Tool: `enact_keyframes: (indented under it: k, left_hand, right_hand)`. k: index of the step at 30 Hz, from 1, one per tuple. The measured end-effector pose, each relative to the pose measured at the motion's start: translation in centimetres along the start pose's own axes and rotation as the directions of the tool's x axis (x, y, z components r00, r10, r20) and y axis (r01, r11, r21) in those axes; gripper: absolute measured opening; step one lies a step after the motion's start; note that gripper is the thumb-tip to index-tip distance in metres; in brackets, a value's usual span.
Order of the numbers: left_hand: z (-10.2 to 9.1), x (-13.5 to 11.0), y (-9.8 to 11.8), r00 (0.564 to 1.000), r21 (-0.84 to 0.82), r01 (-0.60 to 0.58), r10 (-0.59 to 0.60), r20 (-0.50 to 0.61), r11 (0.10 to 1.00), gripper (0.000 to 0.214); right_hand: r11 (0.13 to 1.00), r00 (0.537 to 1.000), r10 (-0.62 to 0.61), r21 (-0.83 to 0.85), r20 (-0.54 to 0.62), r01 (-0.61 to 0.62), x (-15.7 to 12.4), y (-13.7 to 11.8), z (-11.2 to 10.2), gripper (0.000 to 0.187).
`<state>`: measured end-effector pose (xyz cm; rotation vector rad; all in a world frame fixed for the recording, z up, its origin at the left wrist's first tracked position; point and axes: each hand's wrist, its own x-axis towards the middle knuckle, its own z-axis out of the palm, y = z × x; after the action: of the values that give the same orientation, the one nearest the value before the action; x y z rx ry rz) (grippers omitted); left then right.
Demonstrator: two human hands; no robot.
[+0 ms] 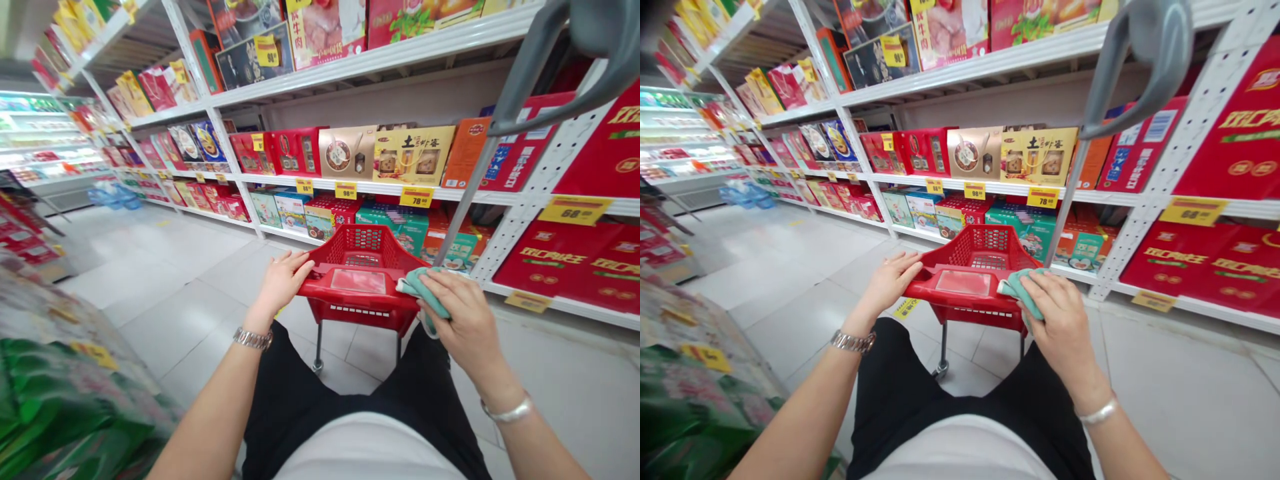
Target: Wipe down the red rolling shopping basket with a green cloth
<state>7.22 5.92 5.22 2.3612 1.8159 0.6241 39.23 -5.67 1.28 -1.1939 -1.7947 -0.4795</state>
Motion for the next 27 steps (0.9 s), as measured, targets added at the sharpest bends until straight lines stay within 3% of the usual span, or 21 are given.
enact_keyframes:
  k: [4,8,14,19,23,27]
  left_hand:
    - [0.2,0.1,0.0,0.999,0.015,-0.013,0.014,-0.029,1.0,0.046]
    - [0.4,0.0,-0.4,0.998,0.002,-0.025,0.025,-0.063,1.0,0.045]
    - [0.6,0.2,-1.6,0.988,-0.005,-0.095,0.093,-0.124,0.995,0.043]
    - [0.4,0.3,-2.0,0.988,-0.017,-0.107,0.104,-0.112,0.994,0.047]
    - [0.5,0.2,-1.7,0.986,-0.04,-0.111,0.105,-0.127,0.993,0.047]
    - [0.7,0.1,-1.2,0.987,-0.044,-0.093,0.086,-0.133,0.995,0.048]
  right_hand:
    - [0.996,0.996,-0.088,0.03,-0.017,0.088,0.6,-3.6,2.9,0.044]
    - [0.978,0.98,-0.195,0.067,-0.034,0.197,2.0,-7.7,6.5,0.035]
    - [0.901,0.902,-0.431,0.033,-0.042,0.432,4.0,-11.3,10.3,0.022]
    - [0.927,0.928,-0.373,0.047,-0.003,0.373,2.7,-9.4,8.3,0.028]
    - [0.982,0.982,-0.187,0.036,-0.011,0.187,0.4,-5.2,4.8,0.044]
    - [0.998,0.997,-0.057,-0.003,-0.044,0.057,-1.0,-0.4,1.6,0.05]
